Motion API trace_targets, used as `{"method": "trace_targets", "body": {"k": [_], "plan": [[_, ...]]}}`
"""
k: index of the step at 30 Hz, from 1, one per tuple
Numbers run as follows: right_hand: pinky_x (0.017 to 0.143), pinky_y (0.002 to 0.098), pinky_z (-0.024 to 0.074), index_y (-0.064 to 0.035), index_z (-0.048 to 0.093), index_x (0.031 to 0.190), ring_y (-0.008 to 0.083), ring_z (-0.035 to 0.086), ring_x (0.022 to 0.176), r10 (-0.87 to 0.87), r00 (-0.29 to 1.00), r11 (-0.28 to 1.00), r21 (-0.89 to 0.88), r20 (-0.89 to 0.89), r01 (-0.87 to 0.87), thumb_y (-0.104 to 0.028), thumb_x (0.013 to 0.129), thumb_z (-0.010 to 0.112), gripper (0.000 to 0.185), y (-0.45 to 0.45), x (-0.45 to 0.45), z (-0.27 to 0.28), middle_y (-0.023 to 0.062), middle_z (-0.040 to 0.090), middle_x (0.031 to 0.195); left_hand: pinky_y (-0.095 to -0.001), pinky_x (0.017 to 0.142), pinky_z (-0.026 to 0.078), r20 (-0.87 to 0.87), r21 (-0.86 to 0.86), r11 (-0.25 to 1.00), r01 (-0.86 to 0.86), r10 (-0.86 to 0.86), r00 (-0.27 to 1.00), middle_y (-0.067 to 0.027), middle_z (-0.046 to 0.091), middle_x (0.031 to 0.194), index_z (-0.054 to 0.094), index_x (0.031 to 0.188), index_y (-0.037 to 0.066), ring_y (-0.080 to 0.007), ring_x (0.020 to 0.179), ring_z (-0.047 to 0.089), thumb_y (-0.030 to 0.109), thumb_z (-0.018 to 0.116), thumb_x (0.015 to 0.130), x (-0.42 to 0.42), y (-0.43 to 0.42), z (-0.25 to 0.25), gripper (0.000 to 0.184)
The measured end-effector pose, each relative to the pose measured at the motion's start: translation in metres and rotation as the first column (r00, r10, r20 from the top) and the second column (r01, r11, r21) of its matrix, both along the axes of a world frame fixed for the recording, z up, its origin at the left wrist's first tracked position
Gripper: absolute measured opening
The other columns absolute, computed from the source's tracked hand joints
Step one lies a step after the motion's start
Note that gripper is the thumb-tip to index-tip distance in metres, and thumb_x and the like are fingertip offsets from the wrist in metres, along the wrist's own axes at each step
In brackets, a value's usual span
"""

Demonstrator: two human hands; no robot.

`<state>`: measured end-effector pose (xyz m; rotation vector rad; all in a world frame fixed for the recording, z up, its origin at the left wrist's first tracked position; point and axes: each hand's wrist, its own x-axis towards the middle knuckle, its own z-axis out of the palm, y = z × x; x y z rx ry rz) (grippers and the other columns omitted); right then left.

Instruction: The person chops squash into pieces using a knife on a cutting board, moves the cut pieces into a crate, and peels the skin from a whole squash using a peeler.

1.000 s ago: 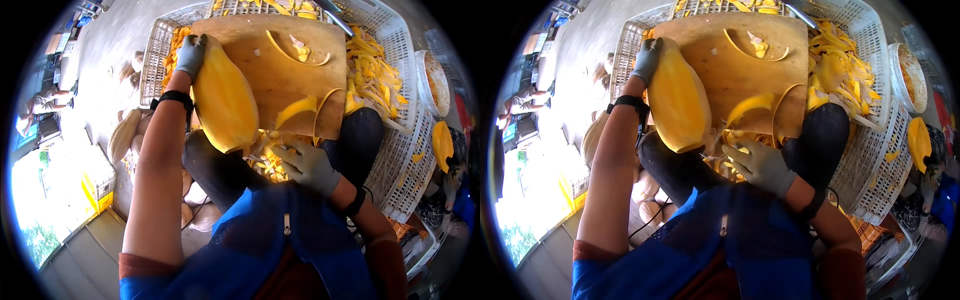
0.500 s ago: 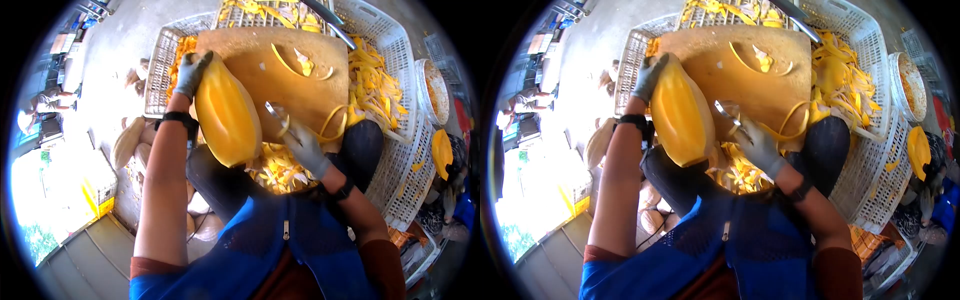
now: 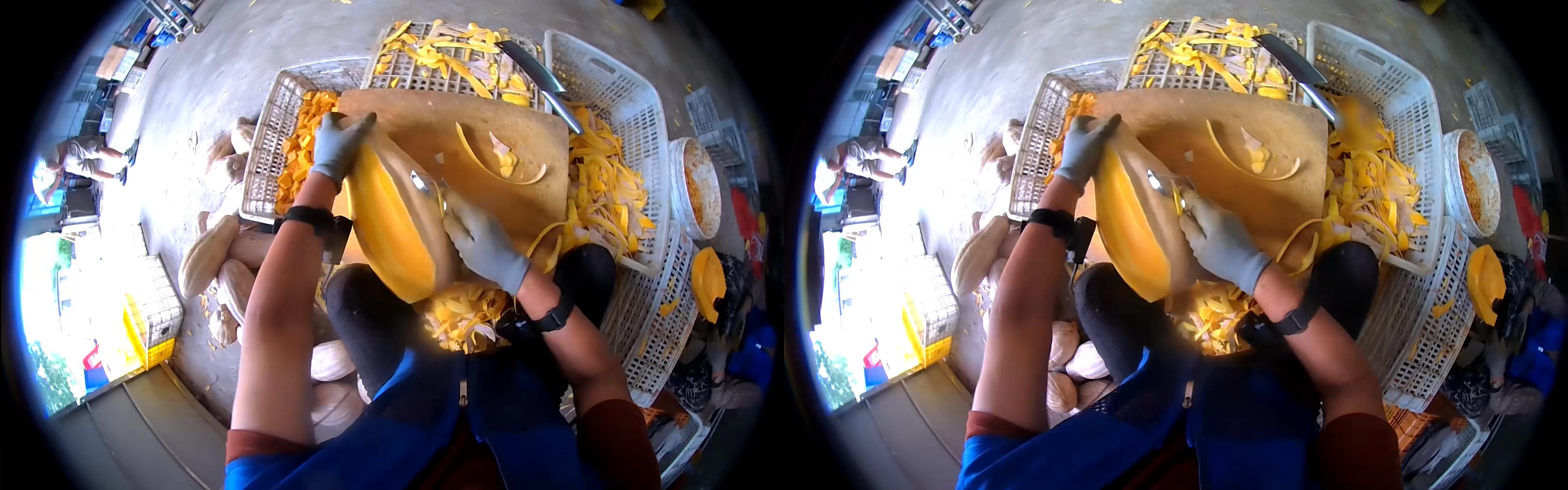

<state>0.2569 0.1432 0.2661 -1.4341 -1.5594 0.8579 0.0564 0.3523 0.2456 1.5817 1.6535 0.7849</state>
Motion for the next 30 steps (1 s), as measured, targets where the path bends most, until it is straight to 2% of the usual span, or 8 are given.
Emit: {"method": "trace_targets", "body": {"k": [2,5,10,17,21,24,27,30], "plan": [[0.073,0.0436,0.0498,-0.0004,0.056,0.119,0.0422,0.061,0.083,0.153,0.988,0.952,-0.273,0.025,-0.140,-0.015,0.089,0.051,0.033,0.014,0.012,0.015,0.0270,0.063,0.089,-0.0280,0.072,0.051,0.286,-0.103,0.992,0.069,-0.037,0.957,-0.0128,0.067,0.095,0.058,0.110,-0.004,-0.0176,0.080,0.064,0.034,0.074,0.078,-0.002,-0.001,-0.004,0.052],[0.081,0.0376,0.0494,-0.0022,0.056,0.122,0.0363,0.064,0.094,0.130,0.985,0.991,-0.050,0.118,-0.125,-0.019,0.092,0.052,0.035,0.070,0.007,0.011,0.0260,0.062,0.103,-0.0280,0.074,0.051,0.262,-0.079,0.996,0.053,-0.030,0.965,-0.0115,0.068,0.097,0.059,0.111,-0.004,-0.0169,0.080,0.064,0.034,0.073,0.078,-0.003,-0.003,-0.001,0.053],[0.080,0.0399,0.0490,-0.0098,0.059,0.120,0.0387,0.062,0.089,0.295,0.914,0.941,-0.248,0.278,-0.229,-0.022,0.092,0.052,0.032,0.118,-0.011,0.017,0.0260,0.062,0.099,-0.0277,0.074,0.051,0.225,-0.040,0.998,0.047,-0.037,0.974,-0.0111,0.068,0.096,0.061,0.110,-0.003,-0.0162,0.081,0.064,0.034,0.074,0.078,-0.001,0.000,-0.003,0.050],[0.065,0.0400,0.0526,-0.0078,0.055,0.126,0.0334,0.062,0.074,0.125,0.912,0.980,0.093,0.391,-0.174,-0.018,0.086,0.060,0.041,-0.079,0.009,0.038,0.0183,0.059,0.099,-0.0291,0.073,0.051,0.136,-0.033,0.999,-0.004,0.009,0.991,-0.0119,0.068,0.094,0.063,0.106,-0.003,-0.0181,0.080,0.065,0.043,0.073,0.076,-0.001,0.001,-0.013,0.055],[0.069,0.0377,0.0536,-0.0069,0.055,0.127,0.0326,0.064,0.081,0.323,0.894,0.946,-0.128,0.311,-0.298,-0.015,0.084,0.062,0.044,-0.122,0.039,0.033,0.0184,0.062,0.101,-0.0280,0.072,0.050,0.145,-0.010,0.999,0.037,-0.035,0.989,-0.0092,0.068,0.090,0.064,0.103,-0.002,-0.0159,0.078,0.064,0.039,0.071,0.080,-0.001,0.003,-0.018,0.046],[0.072,0.0379,0.0527,-0.0051,0.055,0.125,0.0352,0.065,0.086,0.090,0.996,0.989,-0.118,0.010,-0.088,-0.014,0.087,0.060,0.039,-0.066,0.039,0.041,0.0230,0.064,0.100,-0.0287,0.073,0.050,0.021,-0.006,1.000,0.002,-0.002,1.000,-0.0099,0.068,0.091,0.064,0.102,-0.001,-0.0167,0.078,0.064,0.039,0.068,0.082,0.004,-0.003,-0.006,0.045],[0.078,0.0385,0.0505,-0.0083,0.058,0.121,0.0356,0.063,0.091,0.103,0.975,0.993,0.032,0.195,-0.112,-0.022,0.089,0.055,0.035,0.037,0.023,0.036,0.0207,0.064,0.103,-0.0365,0.082,0.049,-0.073,0.040,0.999,-0.001,0.004,0.997,-0.0196,0.068,0.098,0.064,0.109,0.002,-0.0312,0.091,0.066,0.046,0.062,0.082,0.004,0.002,-0.014,0.051],[0.084,0.0377,0.0490,-0.0074,0.059,0.121,0.0354,0.063,0.095,0.313,0.892,0.940,-0.241,0.325,-0.242,-0.026,0.089,0.051,0.037,0.110,0.002,0.041,0.0232,0.064,0.103,-0.0367,0.082,0.049,-0.066,0.054,0.998,-0.017,0.021,0.998,-0.0197,0.068,0.097,0.065,0.107,0.002,-0.0314,0.091,0.066,0.046,0.062,0.082,0.006,0.002,-0.012,0.050]]}}
